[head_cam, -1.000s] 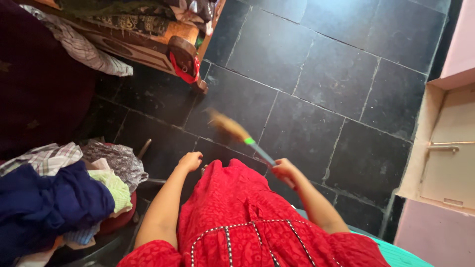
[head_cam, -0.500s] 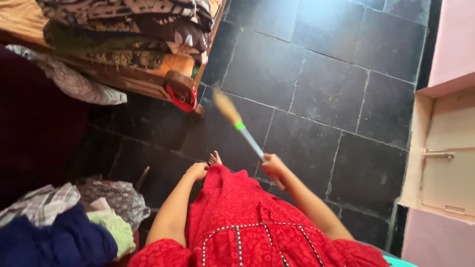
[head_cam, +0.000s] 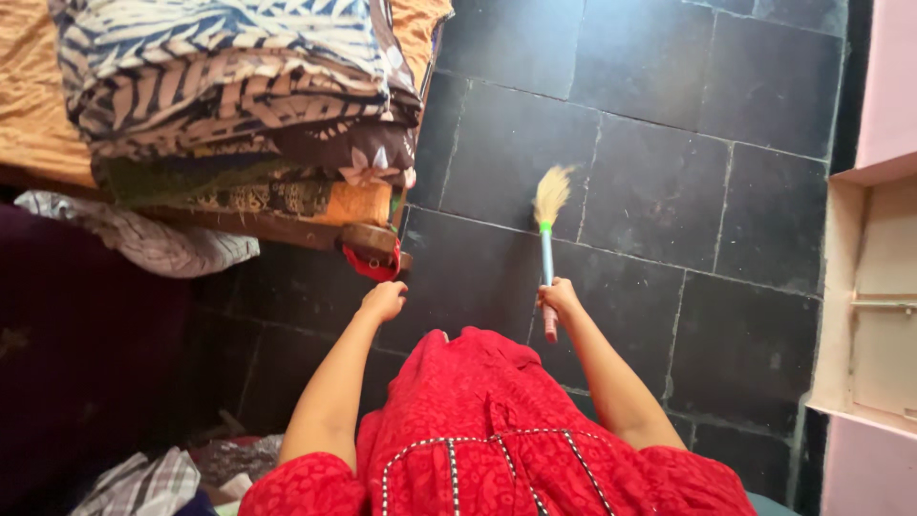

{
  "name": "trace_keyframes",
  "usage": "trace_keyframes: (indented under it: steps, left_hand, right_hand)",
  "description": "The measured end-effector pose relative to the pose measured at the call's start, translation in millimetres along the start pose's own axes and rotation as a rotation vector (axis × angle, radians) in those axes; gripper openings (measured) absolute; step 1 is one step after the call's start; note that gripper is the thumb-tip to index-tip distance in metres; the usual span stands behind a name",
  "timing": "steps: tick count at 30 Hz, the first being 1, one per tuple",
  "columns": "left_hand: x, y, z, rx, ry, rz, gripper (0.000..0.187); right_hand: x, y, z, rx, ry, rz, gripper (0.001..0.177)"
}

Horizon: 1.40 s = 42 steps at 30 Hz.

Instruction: The person sweeps the tiled floor of a bedroom using a broom. They move around furniture, including a bed and a washing machine, to clean the entire area.

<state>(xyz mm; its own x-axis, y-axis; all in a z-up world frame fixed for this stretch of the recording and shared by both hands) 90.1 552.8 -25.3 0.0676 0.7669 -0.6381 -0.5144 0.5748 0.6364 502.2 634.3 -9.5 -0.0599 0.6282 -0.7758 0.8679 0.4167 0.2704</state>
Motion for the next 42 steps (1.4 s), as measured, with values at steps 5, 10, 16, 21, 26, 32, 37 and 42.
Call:
trace_keyframes:
  steps: [5,10,16,21,26,32,37,42]
  left_hand:
    - [16,21,4,-0.029,-0.040,-0.012,0.034]
    - [48,52,8,-0.043,0.001,-0.007,0.034]
    - [95,121,26,-0.149,0.046,0.158,0.035]
    - [141,157,69,-0.097,0.095,0.171,0.035]
    - [191,180,103,-0.203,0.103,0.166,0.037]
    - [225,197,133,-0.317,0.044,0.218,0.037]
    - [233,185,133,-0.337,0.092,0.200,0.036]
    - [222,185,115,-0.367,0.161,0.269,0.036]
  right_hand:
    - [8,-22,-28,-0.178,0.062,-0.079,0.027]
    - [22,-74,-53,-0.197,0.082,-0.489,0.041]
    - [90,-10,-124,-0.289,0.029,-0.539,0.029]
    - [170,131,-199,-0.157,0.018,-0.312,0.017]
    - [241,182,-265,0.146,-0.028,-0.167,0.011]
    - [244,138,-285,-0.119,0.053,-0.277,0.017]
    - [239,47,-287,-0.433,0.081,-0.818,0.045]
    - [278,-45,-344,-0.827,0.282,-0.986,0.025]
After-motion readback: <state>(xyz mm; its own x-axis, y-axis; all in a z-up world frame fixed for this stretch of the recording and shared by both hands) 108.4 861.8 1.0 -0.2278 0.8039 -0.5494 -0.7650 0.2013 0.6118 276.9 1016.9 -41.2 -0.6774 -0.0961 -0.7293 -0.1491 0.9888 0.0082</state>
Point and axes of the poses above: each hand's wrist, its own x-axis towards the middle knuckle, its own y-axis out of the back of the hand, z = x × y, the point moved 8 cm from there along x, towards the middle knuckle, and after that the axes turned 8 degrees about -z, right-handed, at the moved point
